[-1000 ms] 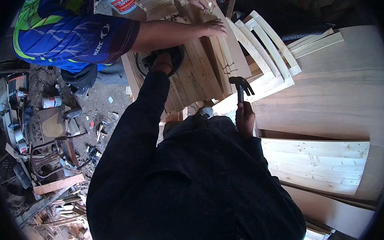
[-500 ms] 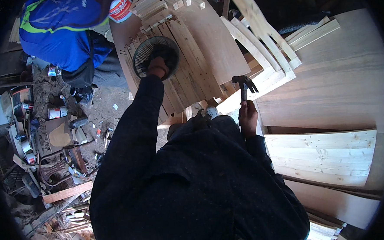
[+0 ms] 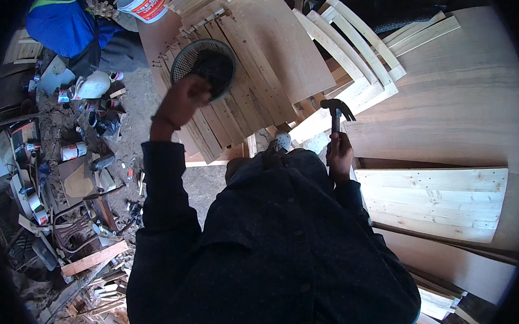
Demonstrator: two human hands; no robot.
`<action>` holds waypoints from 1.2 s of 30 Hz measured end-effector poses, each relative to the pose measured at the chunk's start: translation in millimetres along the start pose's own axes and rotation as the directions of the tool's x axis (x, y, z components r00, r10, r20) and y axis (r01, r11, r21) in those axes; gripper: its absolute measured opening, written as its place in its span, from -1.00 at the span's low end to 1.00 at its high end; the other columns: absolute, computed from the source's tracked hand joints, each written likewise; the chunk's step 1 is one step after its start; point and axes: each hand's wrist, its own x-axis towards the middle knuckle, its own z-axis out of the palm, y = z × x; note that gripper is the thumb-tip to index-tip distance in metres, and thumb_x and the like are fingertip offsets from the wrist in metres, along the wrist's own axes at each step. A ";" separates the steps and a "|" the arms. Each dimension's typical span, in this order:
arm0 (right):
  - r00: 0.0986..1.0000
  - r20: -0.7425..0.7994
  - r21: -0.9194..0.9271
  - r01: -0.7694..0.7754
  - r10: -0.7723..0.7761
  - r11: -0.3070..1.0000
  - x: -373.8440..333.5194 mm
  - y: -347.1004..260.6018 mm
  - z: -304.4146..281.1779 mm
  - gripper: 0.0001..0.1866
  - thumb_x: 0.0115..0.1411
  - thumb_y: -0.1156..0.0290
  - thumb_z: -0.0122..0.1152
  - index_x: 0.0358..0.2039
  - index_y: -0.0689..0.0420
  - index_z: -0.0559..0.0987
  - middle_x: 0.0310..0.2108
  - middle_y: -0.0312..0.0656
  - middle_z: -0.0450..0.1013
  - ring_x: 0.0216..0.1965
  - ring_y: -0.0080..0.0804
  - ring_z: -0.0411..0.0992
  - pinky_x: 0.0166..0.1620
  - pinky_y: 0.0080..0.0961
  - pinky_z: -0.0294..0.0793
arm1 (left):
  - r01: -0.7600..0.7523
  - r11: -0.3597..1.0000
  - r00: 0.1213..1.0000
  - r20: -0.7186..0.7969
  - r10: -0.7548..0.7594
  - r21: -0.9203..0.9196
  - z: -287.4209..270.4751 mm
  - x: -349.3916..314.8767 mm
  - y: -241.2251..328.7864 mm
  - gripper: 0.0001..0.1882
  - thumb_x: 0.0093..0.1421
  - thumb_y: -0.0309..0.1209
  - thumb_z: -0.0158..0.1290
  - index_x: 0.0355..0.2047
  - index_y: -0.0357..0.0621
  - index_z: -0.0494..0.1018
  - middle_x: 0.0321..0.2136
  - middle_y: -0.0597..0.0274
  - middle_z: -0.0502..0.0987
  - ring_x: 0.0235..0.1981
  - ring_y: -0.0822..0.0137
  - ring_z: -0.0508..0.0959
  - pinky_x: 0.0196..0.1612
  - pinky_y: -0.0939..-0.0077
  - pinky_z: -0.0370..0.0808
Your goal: Assembling small wooden crates or boxes by hammering nails into pre-cut wooden slats.
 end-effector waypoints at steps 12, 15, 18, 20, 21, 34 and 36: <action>0.993 0.098 0.051 -0.069 0.063 0.996 8.0 -15.4 6.6 -0.63 0.35 0.16 -0.07 -0.33 0.28 0.43 -0.74 -0.33 0.24 -0.76 -0.64 0.19 -0.71 -0.59 0.11 | -0.003 0.808 0.999 -0.027 -0.016 -0.589 154.3 43.0 -42.1 -0.74 0.18 -0.56 0.08 -0.11 -0.23 0.41 -0.30 0.09 0.57 -0.26 0.27 0.60 -0.15 0.46 0.55; 0.995 0.092 0.053 -0.049 0.044 0.997 5.9 -10.0 4.2 -0.64 0.35 0.18 -0.08 -0.34 0.27 0.43 -0.74 -0.34 0.23 -0.76 -0.64 0.19 -0.70 -0.59 0.11 | -0.201 0.864 0.957 -0.279 0.073 -0.462 181.1 72.1 -70.3 -0.86 0.17 -0.54 0.09 -0.24 -0.22 0.48 -0.34 0.15 0.59 -0.28 0.33 0.59 -0.16 0.49 0.51; 0.993 0.106 0.033 -0.046 0.043 0.998 2.2 -16.3 3.9 -0.64 0.35 0.18 -0.08 -0.36 0.26 0.43 -0.74 -0.34 0.24 -0.75 -0.64 0.20 -0.69 -0.58 0.12 | -0.225 0.917 0.914 -0.396 0.082 -0.328 196.1 90.0 -86.8 -0.89 0.17 -0.50 0.10 -0.28 -0.21 0.48 -0.35 0.18 0.60 -0.28 0.32 0.60 -0.18 0.44 0.51; 0.995 0.089 0.024 -0.049 0.047 0.998 3.4 -11.0 3.7 -0.64 0.34 0.17 -0.07 -0.36 0.25 0.43 -0.74 -0.33 0.25 -0.75 -0.64 0.20 -0.68 -0.57 0.13 | -0.203 0.948 0.908 -0.410 0.089 -0.245 195.9 88.6 -74.9 -0.90 0.18 -0.48 0.09 -0.29 -0.21 0.47 -0.36 0.16 0.60 -0.28 0.30 0.60 -0.19 0.42 0.51; 0.995 0.083 0.019 -0.051 0.049 0.999 4.8 -5.8 3.3 -0.64 0.34 0.16 -0.07 -0.37 0.24 0.44 -0.74 -0.32 0.27 -0.74 -0.63 0.21 -0.68 -0.56 0.14 | -0.176 0.972 0.897 -0.431 0.095 -0.153 195.2 87.6 -69.0 -0.90 0.19 -0.46 0.08 -0.30 -0.20 0.46 -0.37 0.14 0.59 -0.28 0.28 0.61 -0.20 0.40 0.51; 0.994 0.108 -0.107 0.041 -0.030 0.993 19.9 7.0 12.1 -0.68 0.32 0.22 -0.05 -0.41 0.25 0.43 -0.72 -0.17 0.30 -0.68 -0.43 0.29 -0.59 -0.36 0.25 | -0.305 0.952 0.860 -0.430 0.275 -0.002 197.9 99.7 -65.2 -0.91 0.21 -0.43 0.04 -0.32 -0.18 0.42 -0.37 -0.01 0.56 -0.27 -0.05 0.56 -0.27 0.22 0.50; 0.989 0.136 -0.185 0.074 -0.049 0.980 23.2 -4.0 20.9 -0.69 0.31 0.24 -0.05 -0.42 0.25 0.42 -0.69 -0.04 0.32 -0.65 -0.18 0.34 -0.55 -0.22 0.27 | -0.313 0.948 0.839 -0.451 0.304 0.057 197.5 97.5 -72.5 -0.87 0.23 -0.39 0.02 -0.28 -0.18 0.41 -0.35 -0.04 0.54 -0.25 -0.08 0.54 -0.25 0.20 0.49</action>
